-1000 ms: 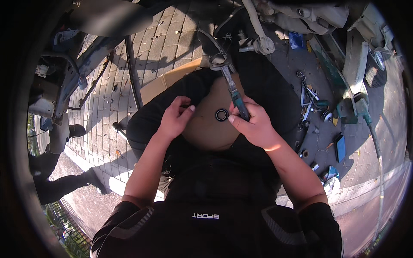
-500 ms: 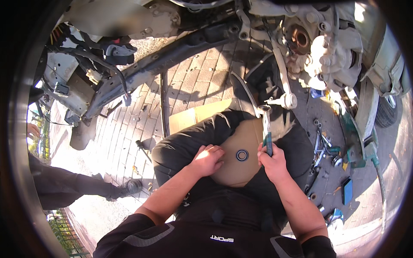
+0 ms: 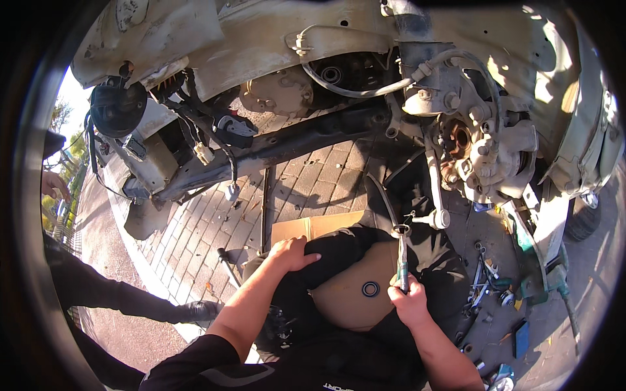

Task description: The person removes a bearing from under a vehicle, cleans it with a cloth, and uses a hammer and punch to tap the bearing. The person then wipes the installation area and prepares the bearing for reinstallation.

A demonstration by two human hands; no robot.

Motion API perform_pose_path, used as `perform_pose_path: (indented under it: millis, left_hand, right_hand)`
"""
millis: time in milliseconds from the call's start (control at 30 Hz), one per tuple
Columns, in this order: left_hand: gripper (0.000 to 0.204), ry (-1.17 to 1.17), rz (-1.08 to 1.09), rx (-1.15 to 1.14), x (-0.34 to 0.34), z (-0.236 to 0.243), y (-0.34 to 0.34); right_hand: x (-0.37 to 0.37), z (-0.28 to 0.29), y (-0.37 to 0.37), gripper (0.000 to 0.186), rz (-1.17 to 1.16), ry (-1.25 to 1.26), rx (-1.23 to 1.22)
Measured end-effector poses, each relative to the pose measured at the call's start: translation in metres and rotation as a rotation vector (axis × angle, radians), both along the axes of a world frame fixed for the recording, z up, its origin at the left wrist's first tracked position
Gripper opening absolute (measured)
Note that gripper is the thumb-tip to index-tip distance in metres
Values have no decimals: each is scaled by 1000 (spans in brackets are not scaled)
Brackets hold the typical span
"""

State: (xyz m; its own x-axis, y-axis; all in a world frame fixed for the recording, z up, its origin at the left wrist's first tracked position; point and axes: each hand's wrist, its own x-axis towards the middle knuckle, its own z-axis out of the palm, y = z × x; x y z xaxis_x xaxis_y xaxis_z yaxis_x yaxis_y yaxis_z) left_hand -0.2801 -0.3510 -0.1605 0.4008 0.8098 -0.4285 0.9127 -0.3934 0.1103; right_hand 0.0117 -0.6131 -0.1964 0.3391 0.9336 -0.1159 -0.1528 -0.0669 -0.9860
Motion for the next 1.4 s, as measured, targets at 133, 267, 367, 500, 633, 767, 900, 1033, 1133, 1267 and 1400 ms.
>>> perform_pose_path:
  millis: [133, 267, 367, 500, 633, 767, 900, 1033, 1133, 1267, 1400]
  left_hand:
    - [57, -199, -90, 197, -6, -10, -14]
    - [44, -450, -229, 317, -1, -29, -28]
    - [47, -631, -472, 411, 18, -51, -54]
    - [74, -543, -667, 42, 47, -73, -80]
    - [97, -363, -481, -151, 64, -89, -94]
    - [108, -285, -426, -179, 69, -100, -101]
    - [105, -252, -393, -186, 72, -100, -107]
    - [93, -318, -409, -132, 80, -103, -107]
    - [86, -374, -431, -111, 86, -113, -107]
    - [78, -425, -409, -110, 90, -132, -110]
    - [70, -446, -363, -94, 91, -144, -111]
  right_hand:
    - [0, -3, 0, 10, 13, -194, 3]
    - [-3, -6, -2, 15, 44, -212, 49]
    - [-5, -8, -1, 10, 37, -272, 67]
    - [-4, -10, 2, 11, 23, -208, 26]
    - [-1, -15, 0, 7, 9, -151, 4]
    - [0, -19, -4, 12, 14, 40, -26]
    - [-1, -11, -1, 13, -9, 84, -39]
    - [-3, -4, 2, 13, -24, 88, -75]
    - [-2, -5, 2, 13, -18, 96, -74]
    - [-1, -10, -1, 14, -7, 94, -46]
    - [0, -11, -1, 14, -6, 41, -58]
